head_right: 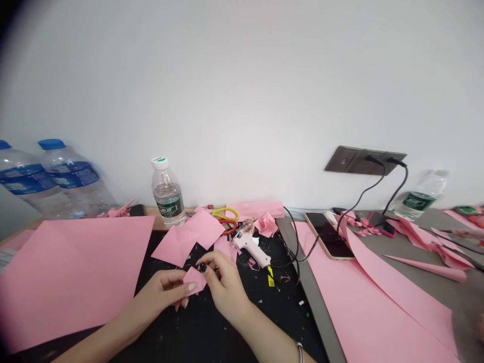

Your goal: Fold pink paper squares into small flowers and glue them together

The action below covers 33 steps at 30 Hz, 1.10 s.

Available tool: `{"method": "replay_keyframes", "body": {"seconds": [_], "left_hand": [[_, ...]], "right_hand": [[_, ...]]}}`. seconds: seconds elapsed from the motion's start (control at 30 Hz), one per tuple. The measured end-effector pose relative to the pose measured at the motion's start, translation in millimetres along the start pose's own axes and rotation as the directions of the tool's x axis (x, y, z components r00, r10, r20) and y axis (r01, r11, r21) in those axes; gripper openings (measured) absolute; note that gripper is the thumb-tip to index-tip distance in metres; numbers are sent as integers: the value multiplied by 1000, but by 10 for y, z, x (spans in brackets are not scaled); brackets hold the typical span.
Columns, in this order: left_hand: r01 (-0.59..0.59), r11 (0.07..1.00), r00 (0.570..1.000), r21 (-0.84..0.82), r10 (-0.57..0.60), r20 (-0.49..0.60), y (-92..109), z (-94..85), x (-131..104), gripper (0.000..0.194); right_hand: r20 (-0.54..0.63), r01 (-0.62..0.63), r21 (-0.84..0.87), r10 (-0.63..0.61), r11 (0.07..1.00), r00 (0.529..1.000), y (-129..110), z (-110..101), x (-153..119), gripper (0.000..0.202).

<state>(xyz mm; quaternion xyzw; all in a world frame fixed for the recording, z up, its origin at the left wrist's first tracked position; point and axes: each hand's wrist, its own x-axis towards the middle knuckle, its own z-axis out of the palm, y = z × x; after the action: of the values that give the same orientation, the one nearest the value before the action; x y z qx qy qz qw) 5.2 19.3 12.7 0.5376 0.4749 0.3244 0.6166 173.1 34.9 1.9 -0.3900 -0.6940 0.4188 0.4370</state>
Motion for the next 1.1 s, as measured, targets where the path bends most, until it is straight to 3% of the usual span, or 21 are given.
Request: {"method": "replay_keyframes", "body": {"seconds": [0.13, 0.43, 0.57, 0.77, 1.1], "left_hand": [[8, 999, 1000, 42, -7, -4, 22, 4, 2, 26], [-18, 986, 1000, 167, 19, -5, -48, 33, -1, 23], [-56, 961, 998, 271, 64, -19, -74, 48, -18, 24], [-124, 922, 989, 366, 145, -31, -50, 33, -17, 26], [43, 988, 997, 150, -52, 60, -57, 55, -29, 21]], "right_hand": [[54, 67, 88, -72, 994, 996, -72, -14, 9, 20], [86, -141, 372, 117, 917, 989, -17, -14, 66, 3], [149, -228, 341, 186, 912, 971, 0, -10, 74, 10], [139, -189, 215, 161, 958, 977, -24, -15, 74, 13], [163, -88, 229, 51, 970, 985, -32, 0, 25, 10]]}}
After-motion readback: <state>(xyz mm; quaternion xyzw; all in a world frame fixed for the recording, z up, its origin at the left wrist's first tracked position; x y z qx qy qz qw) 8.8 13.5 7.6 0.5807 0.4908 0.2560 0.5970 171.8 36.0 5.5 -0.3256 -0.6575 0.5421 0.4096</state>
